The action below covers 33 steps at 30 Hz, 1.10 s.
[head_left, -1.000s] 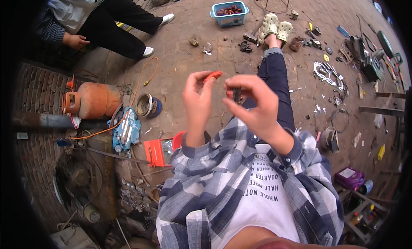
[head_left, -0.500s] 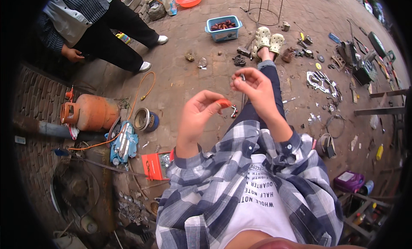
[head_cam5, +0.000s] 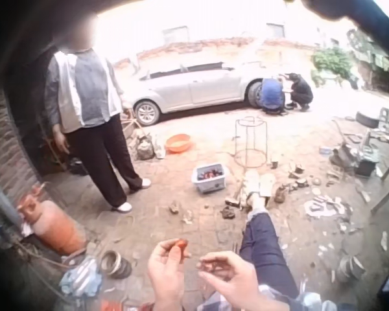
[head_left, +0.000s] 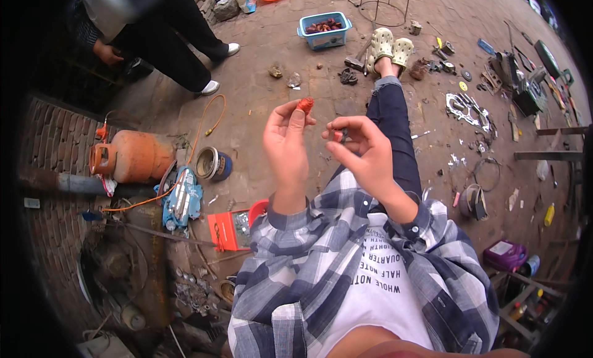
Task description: The person winds orange wire around a small metal component using both hands. They repeatedly wrap the wire, adjust the coil, and occasionally pause to inspect the assembly. The task continues throughout the clip with the same component being handled.
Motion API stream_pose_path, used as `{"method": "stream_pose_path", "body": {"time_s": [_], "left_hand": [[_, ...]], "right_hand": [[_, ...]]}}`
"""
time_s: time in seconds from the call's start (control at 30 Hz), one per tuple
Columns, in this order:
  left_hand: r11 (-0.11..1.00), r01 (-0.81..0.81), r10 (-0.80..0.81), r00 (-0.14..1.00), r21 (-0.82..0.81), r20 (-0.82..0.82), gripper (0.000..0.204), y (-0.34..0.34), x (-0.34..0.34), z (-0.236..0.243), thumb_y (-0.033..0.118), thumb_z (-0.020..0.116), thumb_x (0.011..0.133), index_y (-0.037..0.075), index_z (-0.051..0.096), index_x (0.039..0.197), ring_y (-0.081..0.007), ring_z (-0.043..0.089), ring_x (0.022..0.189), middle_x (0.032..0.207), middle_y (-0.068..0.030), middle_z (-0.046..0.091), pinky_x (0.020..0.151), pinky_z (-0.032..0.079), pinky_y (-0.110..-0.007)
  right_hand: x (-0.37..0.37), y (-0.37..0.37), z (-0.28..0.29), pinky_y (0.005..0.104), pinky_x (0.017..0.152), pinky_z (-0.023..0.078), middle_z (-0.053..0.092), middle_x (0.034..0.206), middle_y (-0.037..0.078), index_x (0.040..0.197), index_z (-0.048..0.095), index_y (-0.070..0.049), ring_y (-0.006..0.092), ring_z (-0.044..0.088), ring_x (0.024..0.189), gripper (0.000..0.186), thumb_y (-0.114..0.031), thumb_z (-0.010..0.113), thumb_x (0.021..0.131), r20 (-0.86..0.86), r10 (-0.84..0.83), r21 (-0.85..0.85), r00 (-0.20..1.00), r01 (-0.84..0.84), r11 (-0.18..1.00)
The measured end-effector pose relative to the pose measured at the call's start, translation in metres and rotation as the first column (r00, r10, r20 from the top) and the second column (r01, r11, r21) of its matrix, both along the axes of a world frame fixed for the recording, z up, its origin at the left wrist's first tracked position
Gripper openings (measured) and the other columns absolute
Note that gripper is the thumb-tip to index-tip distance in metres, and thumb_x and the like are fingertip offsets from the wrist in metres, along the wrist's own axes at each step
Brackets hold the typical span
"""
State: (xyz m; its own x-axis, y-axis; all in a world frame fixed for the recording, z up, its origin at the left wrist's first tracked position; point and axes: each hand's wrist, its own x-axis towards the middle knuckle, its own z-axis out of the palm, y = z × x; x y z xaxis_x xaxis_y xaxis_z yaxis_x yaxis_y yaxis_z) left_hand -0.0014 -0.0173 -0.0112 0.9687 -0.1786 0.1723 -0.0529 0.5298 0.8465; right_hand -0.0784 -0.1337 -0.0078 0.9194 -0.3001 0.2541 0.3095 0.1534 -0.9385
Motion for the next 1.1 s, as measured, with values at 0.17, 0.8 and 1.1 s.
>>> {"method": "stream_pose_path", "body": {"time_s": [0.17,0.8,1.1], "left_hand": [[0.929,0.269,-0.298,0.951,-0.253,-0.086,0.025,0.003,-0.003,0.01,0.016,0.061,0.089,-0.002,0.056,0.105,-0.0146,0.053,0.077,0.104,-0.0117,0.058,0.073,0.046,-0.026],[0.911,-0.363,0.308,0.914,0.194,0.263,0.016,-0.002,0.006,0.006,0.008,0.058,0.09,-0.003,0.056,0.102,-0.0128,0.057,0.08,0.094,-0.0098,0.063,0.074,0.046,-0.026],[0.88,0.475,-0.474,0.88,-0.024,0.029,0.025,0.023,-0.004,0.018,0.016,0.063,0.087,-0.003,0.055,0.101,-0.013,0.054,0.075,0.098,-0.0136,0.058,0.07,0.045,-0.024]], "right_hand": [[0.018,-0.025,-0.002,0.0289,0.08,0.054,0.061,0.103,0.013,0.107,0.052,0.007,0.0186,0.063,0.094,0.027,-0.003,0.063,0.085,-0.064,0.087,0.327,0.994,-0.061,0.943],[-0.007,-0.003,0.022,0.0256,0.068,0.056,0.062,0.097,0.01,0.101,0.06,0.0,0.0177,0.065,0.082,0.032,-0.003,0.073,0.072,0.191,-0.084,-0.471,0.978,0.166,0.866],[0.024,-0.038,-0.002,0.0275,0.079,0.053,0.064,0.099,0.011,0.107,0.057,0.005,0.0168,0.064,0.09,0.026,-0.009,0.063,0.086,-0.162,0.181,0.334,0.97,-0.119,0.935]]}}
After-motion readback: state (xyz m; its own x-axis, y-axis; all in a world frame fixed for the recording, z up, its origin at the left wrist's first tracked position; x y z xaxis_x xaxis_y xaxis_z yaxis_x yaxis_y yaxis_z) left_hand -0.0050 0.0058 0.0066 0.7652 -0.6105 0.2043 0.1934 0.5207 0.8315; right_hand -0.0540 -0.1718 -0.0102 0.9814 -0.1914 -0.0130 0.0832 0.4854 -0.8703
